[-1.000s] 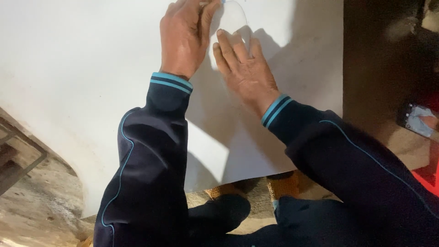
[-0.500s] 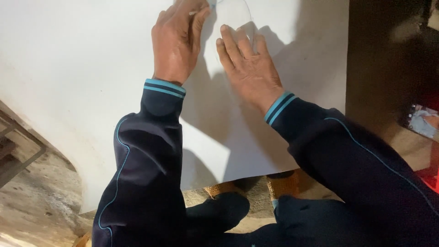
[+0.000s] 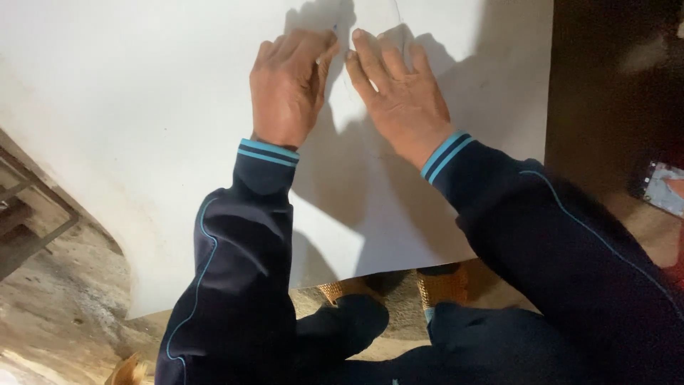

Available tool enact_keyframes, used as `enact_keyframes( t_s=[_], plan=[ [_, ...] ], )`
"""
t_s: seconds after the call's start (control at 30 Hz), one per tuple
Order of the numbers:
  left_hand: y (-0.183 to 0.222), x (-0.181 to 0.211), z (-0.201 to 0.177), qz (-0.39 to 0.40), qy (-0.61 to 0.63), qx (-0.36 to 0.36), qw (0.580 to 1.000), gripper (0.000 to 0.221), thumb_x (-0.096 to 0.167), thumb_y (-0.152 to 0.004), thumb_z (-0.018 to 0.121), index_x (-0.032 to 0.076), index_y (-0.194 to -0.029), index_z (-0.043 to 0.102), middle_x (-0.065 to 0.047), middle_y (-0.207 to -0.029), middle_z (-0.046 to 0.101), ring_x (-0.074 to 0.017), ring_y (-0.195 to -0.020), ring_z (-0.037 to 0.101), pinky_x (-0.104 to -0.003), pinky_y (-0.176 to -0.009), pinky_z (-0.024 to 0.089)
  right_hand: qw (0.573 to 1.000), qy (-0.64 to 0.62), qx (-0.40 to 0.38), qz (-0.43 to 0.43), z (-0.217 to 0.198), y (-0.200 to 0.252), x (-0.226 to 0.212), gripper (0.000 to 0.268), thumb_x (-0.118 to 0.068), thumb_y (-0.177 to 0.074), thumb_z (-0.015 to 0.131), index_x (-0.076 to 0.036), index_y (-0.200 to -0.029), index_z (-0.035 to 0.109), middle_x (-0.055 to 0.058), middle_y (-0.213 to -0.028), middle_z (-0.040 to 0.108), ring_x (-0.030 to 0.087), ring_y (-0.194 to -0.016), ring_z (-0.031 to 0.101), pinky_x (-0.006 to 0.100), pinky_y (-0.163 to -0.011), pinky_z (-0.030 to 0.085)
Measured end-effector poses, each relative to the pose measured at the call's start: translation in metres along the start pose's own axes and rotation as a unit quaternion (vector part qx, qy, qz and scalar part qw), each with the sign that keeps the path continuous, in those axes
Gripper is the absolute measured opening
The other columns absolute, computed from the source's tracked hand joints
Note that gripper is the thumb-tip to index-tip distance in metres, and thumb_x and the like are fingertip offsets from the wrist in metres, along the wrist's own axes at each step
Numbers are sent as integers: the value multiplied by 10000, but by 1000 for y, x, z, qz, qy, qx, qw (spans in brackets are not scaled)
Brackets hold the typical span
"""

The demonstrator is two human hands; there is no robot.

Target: Tracing the outline of shoe insoles onto a large white sheet using a pencil

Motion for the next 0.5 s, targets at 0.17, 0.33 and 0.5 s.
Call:
enact_keyframes(
  t_s=[0.17, 0.33, 0.5],
  plan=[
    [15, 11, 3, -3, -42, 11, 999, 204, 204, -1131, 500, 95, -1068, 661, -29, -964, 688, -274, -743, 563, -380, -660, 375, 999, -34, 40, -8, 7, 4, 6, 1178, -140, -642, 844, -107, -1664, 257, 124, -1745, 99, 326, -1523, 235, 551, -1181, 288],
    [31, 20, 6, -12, -62, 9, 998, 155, 160, -1108, 524, 113, -1043, 656, -14, -905, 666, -255, -696, 530, -371, -637, 358, 991, -125, 45, -17, 14, 2, 10, 1087, 66, -661, 820, -48, -1616, 316, 148, -1732, 127, 347, -1544, 223, 609, -1200, 269],
    [47, 32, 10, -27, -71, 9, 997, 139, 163, -1104, 526, 127, -1034, 640, -3, -884, 643, -248, -668, 498, -365, -631, 354, 986, -130, 96, -33, 16, 6, 14, 914, -109, -617, 847, -21, -1450, 480, 191, -1702, 247, 344, -1524, 298, 586, -1193, 320]
  ],
)
Point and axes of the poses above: each hand's wrist, its own y-axis away from the middle knuckle, its own z-axis out of the palm, x = y × z, the point moved 2 cm from there along -y, towards the middle knuckle
